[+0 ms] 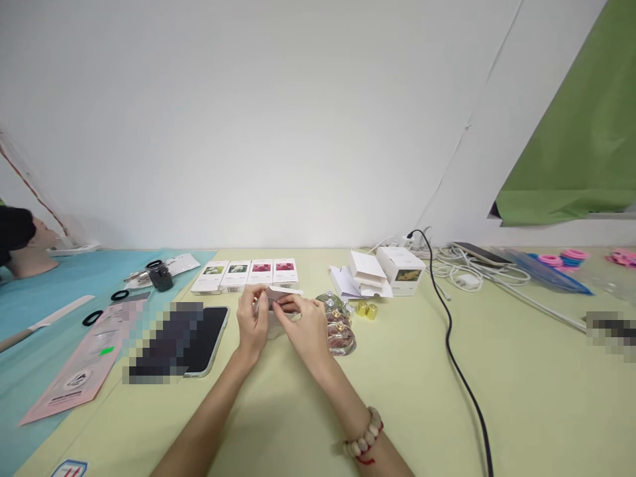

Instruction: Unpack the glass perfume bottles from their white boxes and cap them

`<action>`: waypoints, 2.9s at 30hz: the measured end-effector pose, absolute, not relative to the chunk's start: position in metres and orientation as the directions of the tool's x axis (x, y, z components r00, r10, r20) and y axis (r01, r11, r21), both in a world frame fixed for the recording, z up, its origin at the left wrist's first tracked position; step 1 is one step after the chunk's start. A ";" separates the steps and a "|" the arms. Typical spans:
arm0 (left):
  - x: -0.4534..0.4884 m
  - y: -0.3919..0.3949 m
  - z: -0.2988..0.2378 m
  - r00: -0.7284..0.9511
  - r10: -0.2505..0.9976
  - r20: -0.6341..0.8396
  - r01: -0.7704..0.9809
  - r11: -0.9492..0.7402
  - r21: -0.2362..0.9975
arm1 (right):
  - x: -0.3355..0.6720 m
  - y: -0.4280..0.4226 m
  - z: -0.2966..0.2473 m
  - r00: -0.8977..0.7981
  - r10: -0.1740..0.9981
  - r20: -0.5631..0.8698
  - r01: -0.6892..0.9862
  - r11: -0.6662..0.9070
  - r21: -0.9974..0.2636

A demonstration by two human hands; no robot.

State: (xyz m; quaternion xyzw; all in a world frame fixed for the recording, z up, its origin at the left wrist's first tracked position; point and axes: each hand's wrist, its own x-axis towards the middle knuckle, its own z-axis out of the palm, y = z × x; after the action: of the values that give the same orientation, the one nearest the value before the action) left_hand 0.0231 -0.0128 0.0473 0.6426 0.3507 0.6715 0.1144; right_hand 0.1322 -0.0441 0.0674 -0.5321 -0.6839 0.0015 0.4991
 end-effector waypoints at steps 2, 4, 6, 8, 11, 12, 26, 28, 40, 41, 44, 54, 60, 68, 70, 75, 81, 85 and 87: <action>0.022 -0.014 0.045 -0.130 0.554 0.822 0.312 -0.764 0.565 | 0.131 -0.045 0.068 0.098 0.764 0.638 0.668 0.425 -0.611; 0.021 -0.014 0.043 -0.130 0.517 0.846 0.337 -0.780 0.528 | 0.128 -0.048 0.068 0.126 0.797 0.591 0.581 0.424 -0.695; 0.019 -0.013 0.042 -0.129 0.511 0.850 0.353 -0.777 0.521 | 0.126 -0.050 0.067 0.159 0.821 0.548 0.481 0.420 -0.769; 0.017 -0.010 0.041 -0.140 0.537 0.832 0.340 -0.763 0.550 | 0.124 -0.052 0.066 0.188 0.824 0.535 0.423 0.424 -0.801; 0.014 -0.004 0.038 -0.165 0.606 0.778 0.280 -0.728 0.626 | 0.124 -0.053 0.066 0.193 0.804 0.563 0.456 0.434 -0.777; 0.014 -0.002 0.037 -0.157 0.633 0.758 0.265 -0.713 0.650 | 0.125 -0.053 0.067 0.186 0.796 0.576 0.488 0.434 -0.757; 0.004 0.006 0.033 -0.079 0.666 0.742 0.273 -0.701 0.658 | 0.128 -0.055 0.071 0.177 0.803 0.569 0.644 0.343 -0.684; 0.002 0.006 0.034 -0.083 0.644 0.761 0.315 -0.707 0.633 | 0.127 -0.055 0.069 0.165 0.791 0.589 0.704 0.324 -0.632; 0.007 -0.001 0.042 0.157 0.490 0.857 0.597 -0.739 0.313 | 0.136 -0.051 0.068 0.150 0.850 0.505 0.876 0.122 -0.466; 0.008 -0.001 0.041 0.162 0.470 0.868 0.613 -0.737 0.284 | 0.136 -0.051 0.069 0.153 0.862 0.484 0.879 0.105 -0.466; 0.008 0.000 0.041 0.163 0.430 0.888 0.628 -0.740 0.243 | 0.134 -0.053 0.067 0.105 0.946 0.308 0.844 0.079 -0.531; 0.009 0.003 0.033 0.190 0.408 0.893 0.566 -0.789 0.240 | 0.132 -0.038 0.048 -0.071 0.996 0.047 0.572 0.079 -0.816; 0.015 0.006 0.026 0.118 0.366 0.923 0.606 -0.763 0.225 | 0.122 -0.032 0.029 0.083 0.996 0.018 0.440 -0.021 -0.898; 0.013 0.007 0.026 0.151 0.317 0.936 0.591 -0.788 0.172 | 0.113 -0.033 0.025 0.193 0.980 0.054 0.323 -0.012 -0.946; 0.014 0.007 0.025 0.167 0.327 0.930 0.593 -0.787 0.171 | 0.114 -0.034 0.026 0.217 0.974 0.071 0.312 0.000 -0.950; 0.017 0.007 0.026 0.224 0.445 0.867 0.584 -0.774 0.246 | 0.121 -0.028 0.021 0.236 0.960 0.152 0.327 0.069 -0.943; 0.010 0.006 0.036 0.380 0.593 0.710 0.491 -0.780 0.388 | 0.130 -0.020 0.010 0.246 0.941 0.232 0.352 0.137 -0.926; -0.003 0.015 0.038 0.421 0.693 0.584 0.505 -0.715 0.484 | 0.131 -0.022 0.015 0.200 0.938 0.283 0.443 0.171 -0.880; -0.007 0.020 0.035 0.437 0.736 0.517 0.517 -0.676 0.525 | 0.132 -0.022 0.018 0.187 0.927 0.326 0.548 0.177 -0.818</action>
State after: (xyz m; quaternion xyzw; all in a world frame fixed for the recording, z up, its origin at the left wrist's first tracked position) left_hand -0.0072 0.0201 0.0351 0.8349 0.3754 0.3751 0.1458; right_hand 0.1321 -0.0224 0.0183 -0.6091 -0.6052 0.2010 0.4715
